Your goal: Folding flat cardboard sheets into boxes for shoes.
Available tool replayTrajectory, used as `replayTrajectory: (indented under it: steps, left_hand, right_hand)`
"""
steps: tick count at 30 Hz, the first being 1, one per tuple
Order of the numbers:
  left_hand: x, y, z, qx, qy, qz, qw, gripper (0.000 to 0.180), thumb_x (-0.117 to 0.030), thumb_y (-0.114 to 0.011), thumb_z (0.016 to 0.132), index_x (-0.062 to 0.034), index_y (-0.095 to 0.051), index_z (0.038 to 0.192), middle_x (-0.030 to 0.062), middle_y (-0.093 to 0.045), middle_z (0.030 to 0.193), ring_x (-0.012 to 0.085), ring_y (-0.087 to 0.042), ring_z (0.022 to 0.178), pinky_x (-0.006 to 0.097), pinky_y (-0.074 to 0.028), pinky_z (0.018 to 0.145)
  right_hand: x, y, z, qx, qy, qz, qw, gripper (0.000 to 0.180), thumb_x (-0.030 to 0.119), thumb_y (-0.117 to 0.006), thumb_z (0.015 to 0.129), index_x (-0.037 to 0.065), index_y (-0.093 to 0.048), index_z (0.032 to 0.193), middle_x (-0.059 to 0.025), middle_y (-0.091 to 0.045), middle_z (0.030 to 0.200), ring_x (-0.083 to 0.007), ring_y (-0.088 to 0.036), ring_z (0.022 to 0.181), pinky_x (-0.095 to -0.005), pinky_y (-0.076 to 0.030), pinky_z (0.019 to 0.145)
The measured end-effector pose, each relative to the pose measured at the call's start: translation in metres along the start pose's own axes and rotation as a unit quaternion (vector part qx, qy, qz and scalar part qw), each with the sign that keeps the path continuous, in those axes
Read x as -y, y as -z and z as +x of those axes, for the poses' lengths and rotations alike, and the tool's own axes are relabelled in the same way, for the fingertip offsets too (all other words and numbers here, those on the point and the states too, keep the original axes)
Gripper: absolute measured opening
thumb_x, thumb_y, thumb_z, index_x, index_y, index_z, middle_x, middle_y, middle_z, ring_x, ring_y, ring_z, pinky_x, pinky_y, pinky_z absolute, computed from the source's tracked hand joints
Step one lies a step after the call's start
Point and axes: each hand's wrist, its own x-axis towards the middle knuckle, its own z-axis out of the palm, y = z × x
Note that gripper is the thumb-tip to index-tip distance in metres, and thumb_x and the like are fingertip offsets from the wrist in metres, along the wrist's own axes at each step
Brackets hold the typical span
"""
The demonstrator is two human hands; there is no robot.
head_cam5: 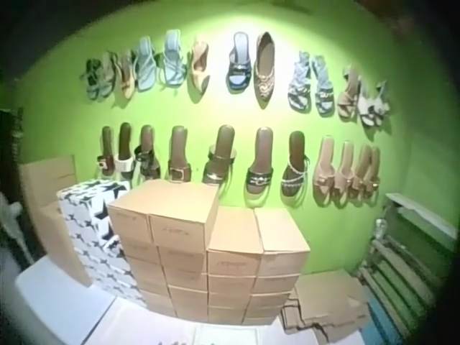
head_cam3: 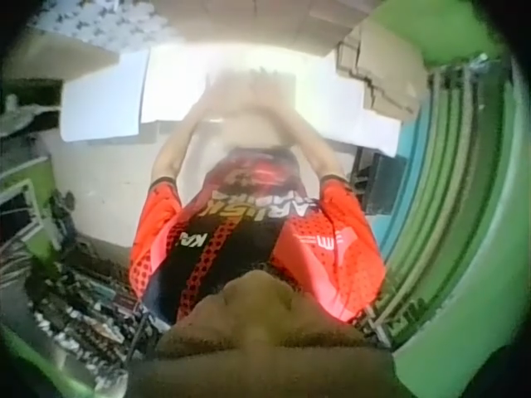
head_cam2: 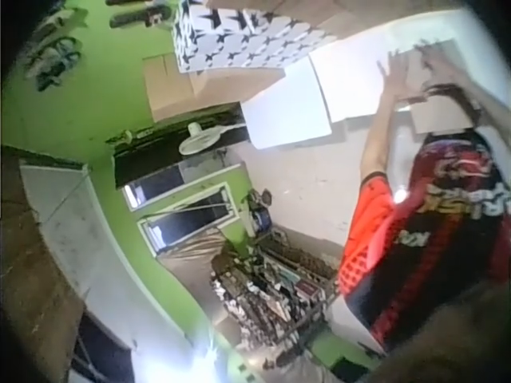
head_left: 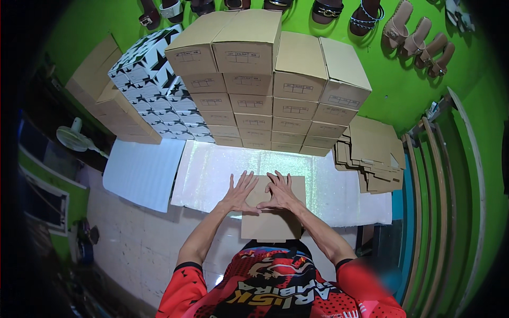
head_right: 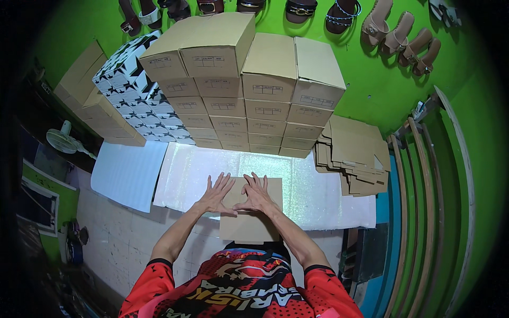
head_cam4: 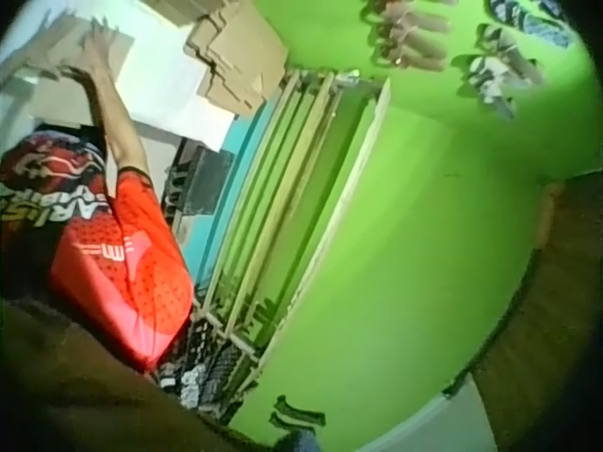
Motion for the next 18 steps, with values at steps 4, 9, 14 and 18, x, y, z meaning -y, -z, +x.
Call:
replayTrajectory:
  steps: [4,9,14,18]
  left_hand:
    - [-0.003,-0.003,0.001,0.002,-0.021,0.044,0.999,0.139,-0.094,-0.065,0.067,-0.0151,-0.016,0.170,0.0224,-0.010,0.175,0.0462,-0.004,0.161,0.079,-0.004,0.120]
    - [0.005,-0.016,0.002,-0.020,-0.055,-0.018,0.998,0.136,-0.094,-0.064,0.068,-0.0172,-0.017,0.170,0.0237,-0.011,0.174,0.0479,-0.006,0.160,0.077,-0.004,0.121]
    - [-0.006,0.009,-0.001,-0.004,-0.017,0.019,1.000,0.141,-0.094,-0.071,0.058,-0.0210,-0.024,0.169,0.0267,-0.015,0.172,0.0494,-0.011,0.159,0.076,-0.007,0.122]
    - [-0.006,0.022,0.014,0.055,-0.032,0.005,0.998,0.143,-0.094,-0.071,0.057,-0.0178,-0.025,0.169,0.0266,-0.014,0.173,0.0484,-0.008,0.160,0.075,-0.005,0.122]
  right_hand:
    - [0.000,0.001,-0.001,0.005,-0.015,0.007,1.000,0.084,0.080,-0.084,0.061,0.007,-0.066,0.100,-0.0232,-0.037,0.163,-0.0506,-0.019,0.156,-0.0792,-0.003,0.119]
    - [0.000,0.011,-0.005,0.004,0.028,0.006,1.000,0.089,0.081,-0.082,0.062,0.007,-0.065,0.107,-0.0235,-0.031,0.167,-0.0518,-0.018,0.156,-0.0796,-0.004,0.119]
    - [-0.010,0.038,-0.034,0.054,0.068,-0.119,0.989,0.121,0.078,-0.085,0.057,0.021,-0.046,0.156,-0.0204,-0.017,0.174,-0.0469,-0.013,0.160,-0.0767,-0.004,0.122]
    - [-0.028,0.038,-0.028,0.124,0.047,-0.151,0.980,0.133,0.074,-0.089,0.053,0.027,-0.035,0.165,-0.0207,-0.016,0.174,-0.0461,-0.013,0.160,-0.0764,-0.007,0.123]
